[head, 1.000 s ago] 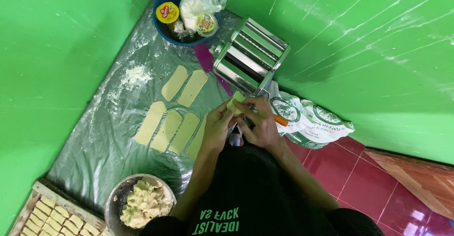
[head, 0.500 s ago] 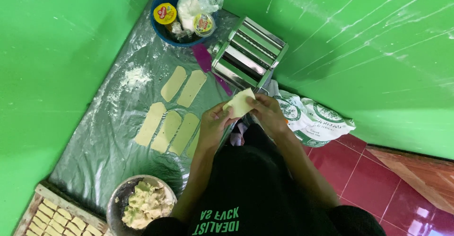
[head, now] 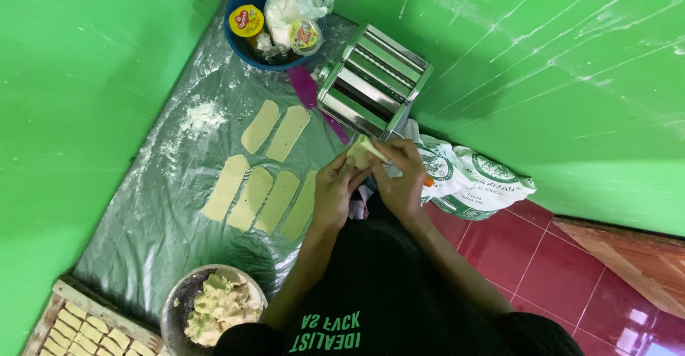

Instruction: Flattening dough with a roller, cutting it into strips, and rolling them with filling

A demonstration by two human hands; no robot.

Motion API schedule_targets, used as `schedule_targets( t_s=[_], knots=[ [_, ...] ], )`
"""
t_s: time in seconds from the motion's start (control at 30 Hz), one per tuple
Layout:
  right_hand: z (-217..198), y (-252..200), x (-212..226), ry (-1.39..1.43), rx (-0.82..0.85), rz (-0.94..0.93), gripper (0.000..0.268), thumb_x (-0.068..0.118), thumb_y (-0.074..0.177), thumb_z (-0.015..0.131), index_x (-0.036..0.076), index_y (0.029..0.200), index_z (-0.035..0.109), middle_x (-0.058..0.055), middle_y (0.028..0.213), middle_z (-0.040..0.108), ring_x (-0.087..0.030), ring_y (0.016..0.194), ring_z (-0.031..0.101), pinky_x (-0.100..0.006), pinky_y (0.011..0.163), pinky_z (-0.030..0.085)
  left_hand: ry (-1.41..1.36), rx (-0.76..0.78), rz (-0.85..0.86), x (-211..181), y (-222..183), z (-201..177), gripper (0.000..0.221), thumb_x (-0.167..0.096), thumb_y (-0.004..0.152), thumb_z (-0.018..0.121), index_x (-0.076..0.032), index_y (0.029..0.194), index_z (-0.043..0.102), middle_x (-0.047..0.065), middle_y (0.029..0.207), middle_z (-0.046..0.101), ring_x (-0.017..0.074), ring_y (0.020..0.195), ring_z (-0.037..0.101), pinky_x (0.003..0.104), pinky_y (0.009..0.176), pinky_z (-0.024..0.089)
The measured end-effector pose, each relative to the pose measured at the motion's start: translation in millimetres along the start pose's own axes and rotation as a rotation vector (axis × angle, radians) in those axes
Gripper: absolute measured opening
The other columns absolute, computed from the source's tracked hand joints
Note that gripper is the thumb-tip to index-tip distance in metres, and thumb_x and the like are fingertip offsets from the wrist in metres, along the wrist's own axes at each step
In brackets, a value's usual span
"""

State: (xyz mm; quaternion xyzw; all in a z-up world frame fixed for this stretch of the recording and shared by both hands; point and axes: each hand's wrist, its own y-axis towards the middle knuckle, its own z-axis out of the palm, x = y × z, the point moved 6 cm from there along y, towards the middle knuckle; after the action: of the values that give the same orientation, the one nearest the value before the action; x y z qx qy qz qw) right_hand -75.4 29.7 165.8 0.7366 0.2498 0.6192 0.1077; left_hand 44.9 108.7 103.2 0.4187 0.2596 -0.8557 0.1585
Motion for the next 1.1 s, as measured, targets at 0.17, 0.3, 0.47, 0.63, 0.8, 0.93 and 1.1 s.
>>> schedule_targets(
  t_s=[0.17,0.3,0.47,0.63,0.8,0.93,1.1],
  knots=[
    [8,-8,12,-0.120,0.009,-0.155,0.033,0.009,0.084,0.086,0.012,0.116,0.082,-0.011,0.100,0.064,-0.025,0.083,0.064,-0.034,0.073,0.054,-0.018,0.032,-0.023,21,1,-7,0.039,-0.012,0.107,0.054,0.010,0.139,0.057,0.027,0.123,0.069,0.0312,0.115,0.067,0.049,0.102,0.056],
    [13,-10,12,-0.192,0.055,-0.257,0.031,0.013,0.088,0.082,0.012,0.119,0.080,-0.009,0.103,0.062,-0.027,0.085,0.060,-0.037,0.073,0.052,-0.028,0.044,-0.027,38,4,-19,0.040,-0.012,0.108,0.052,0.010,0.141,0.055,0.024,0.123,0.068,0.0274,0.111,0.067,0.046,0.100,0.056],
    [20,-18,10,-0.233,0.096,-0.334,0.032,0.012,0.091,0.075,0.010,0.124,0.077,-0.010,0.108,0.061,-0.028,0.090,0.057,-0.037,0.077,0.049,-0.074,0.035,-0.024,41,6,-23,0.040,-0.014,0.109,0.050,0.010,0.141,0.055,0.026,0.123,0.068,0.0282,0.109,0.068,0.045,0.099,0.057],
    [19,-16,21,-0.247,0.167,-0.374,0.032,0.012,0.094,0.070,0.006,0.125,0.075,-0.013,0.113,0.062,-0.033,0.097,0.057,-0.042,0.086,0.047,-0.094,0.065,-0.015,59,17,-35,0.043,-0.018,0.108,0.054,0.008,0.143,0.053,0.030,0.123,0.067,0.0346,0.109,0.070,0.048,0.097,0.058],
    [-1,0,19,-0.018,0.060,-0.108,0.023,0.010,0.094,0.072,0.002,0.115,0.073,-0.017,0.110,0.065,-0.037,0.101,0.065,-0.045,0.087,0.052,-0.192,0.013,-0.070,12,10,-3,0.034,-0.020,0.104,0.063,0.004,0.128,0.062,0.020,0.115,0.072,0.0267,0.108,0.070,0.044,0.101,0.055],
    [2,-14,-32,0.172,0.105,0.161,0.032,0.014,0.096,0.076,-0.002,0.122,0.069,-0.023,0.106,0.069,-0.038,0.096,0.070,-0.046,0.082,0.056,-0.214,0.041,-0.085,23,13,-5,0.037,-0.022,0.104,0.064,0.005,0.129,0.061,0.020,0.117,0.071,0.0263,0.114,0.068,0.044,0.107,0.051],
    [-3,-26,-63,0.278,0.140,0.377,0.015,0.011,0.095,0.078,-0.003,0.099,0.074,-0.018,0.077,0.072,-0.019,0.072,0.066,-0.036,0.066,0.057,-0.014,-0.057,-0.077,14,6,3,0.024,-0.021,0.098,0.073,0.000,0.109,0.070,0.010,0.085,0.070,0.0155,0.077,0.070,0.029,0.062,0.060]
  ],
)
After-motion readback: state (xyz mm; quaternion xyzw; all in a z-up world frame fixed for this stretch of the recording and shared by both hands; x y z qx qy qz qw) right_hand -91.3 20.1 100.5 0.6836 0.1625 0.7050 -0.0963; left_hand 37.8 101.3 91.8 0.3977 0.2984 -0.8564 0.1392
